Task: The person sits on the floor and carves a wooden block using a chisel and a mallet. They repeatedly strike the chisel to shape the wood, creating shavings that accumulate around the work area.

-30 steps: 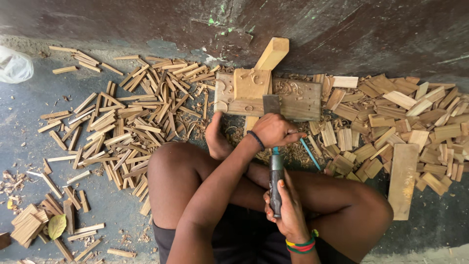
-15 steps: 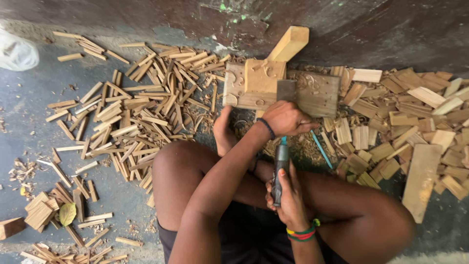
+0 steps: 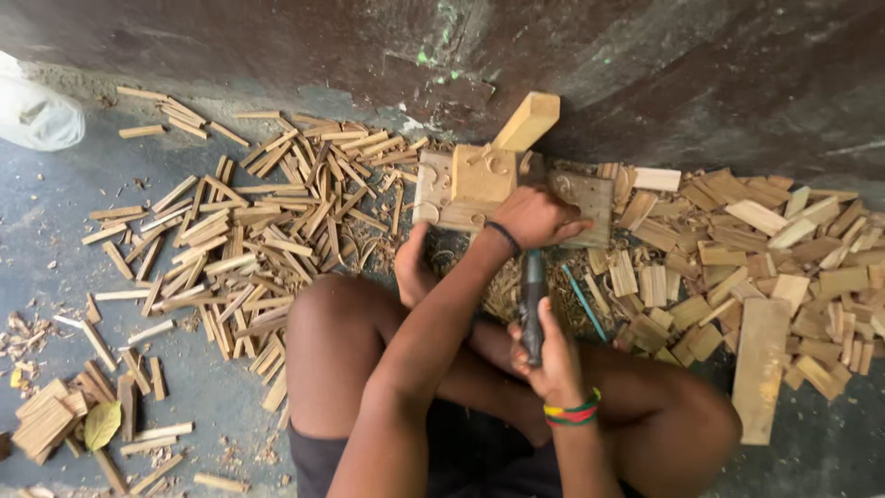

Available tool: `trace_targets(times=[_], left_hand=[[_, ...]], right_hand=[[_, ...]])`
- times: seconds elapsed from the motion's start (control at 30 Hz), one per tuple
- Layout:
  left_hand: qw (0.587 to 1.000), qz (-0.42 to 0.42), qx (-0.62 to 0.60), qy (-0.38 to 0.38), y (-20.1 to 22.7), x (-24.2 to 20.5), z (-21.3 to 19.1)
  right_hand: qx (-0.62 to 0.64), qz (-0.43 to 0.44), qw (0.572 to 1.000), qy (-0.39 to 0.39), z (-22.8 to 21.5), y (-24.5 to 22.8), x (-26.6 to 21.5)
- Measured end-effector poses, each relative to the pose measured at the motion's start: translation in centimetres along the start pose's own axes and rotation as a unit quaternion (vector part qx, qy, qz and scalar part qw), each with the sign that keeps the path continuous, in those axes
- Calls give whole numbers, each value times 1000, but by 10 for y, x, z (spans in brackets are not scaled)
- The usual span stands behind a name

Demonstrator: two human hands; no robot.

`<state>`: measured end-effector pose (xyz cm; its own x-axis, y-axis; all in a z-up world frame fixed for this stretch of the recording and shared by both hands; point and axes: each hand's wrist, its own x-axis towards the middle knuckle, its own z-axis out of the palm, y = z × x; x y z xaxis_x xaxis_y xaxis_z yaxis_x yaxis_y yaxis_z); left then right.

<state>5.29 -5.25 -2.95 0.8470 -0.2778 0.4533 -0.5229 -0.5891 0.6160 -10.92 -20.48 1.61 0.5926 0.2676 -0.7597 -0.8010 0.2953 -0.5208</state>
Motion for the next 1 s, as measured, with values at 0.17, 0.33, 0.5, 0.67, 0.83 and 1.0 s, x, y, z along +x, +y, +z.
trace_targets(times=[0.17,0.33,0.5,0.67,0.83,1.0], left_hand=[[986,94,-43,129,28,-29,-31],[992,-23,55,112,16,-63,-59],[972,-118,118,163,1,-64,-82],[967,-125,188,120,-2,-67,-65],[963,-136,198,121,-12,-70,-57],[958,-177,189,127,-9,-69,-57]], right_hand=[[73,-86,991,-67,-30,4,-5],[94,-103,990,-35,-58,12,-16],[56,-97,993,32,-67,16,-38],[27,-110,992,55,-63,19,-55],[-2,-121,991,65,-46,8,-65],[-28,-141,989,47,-33,6,-75]])
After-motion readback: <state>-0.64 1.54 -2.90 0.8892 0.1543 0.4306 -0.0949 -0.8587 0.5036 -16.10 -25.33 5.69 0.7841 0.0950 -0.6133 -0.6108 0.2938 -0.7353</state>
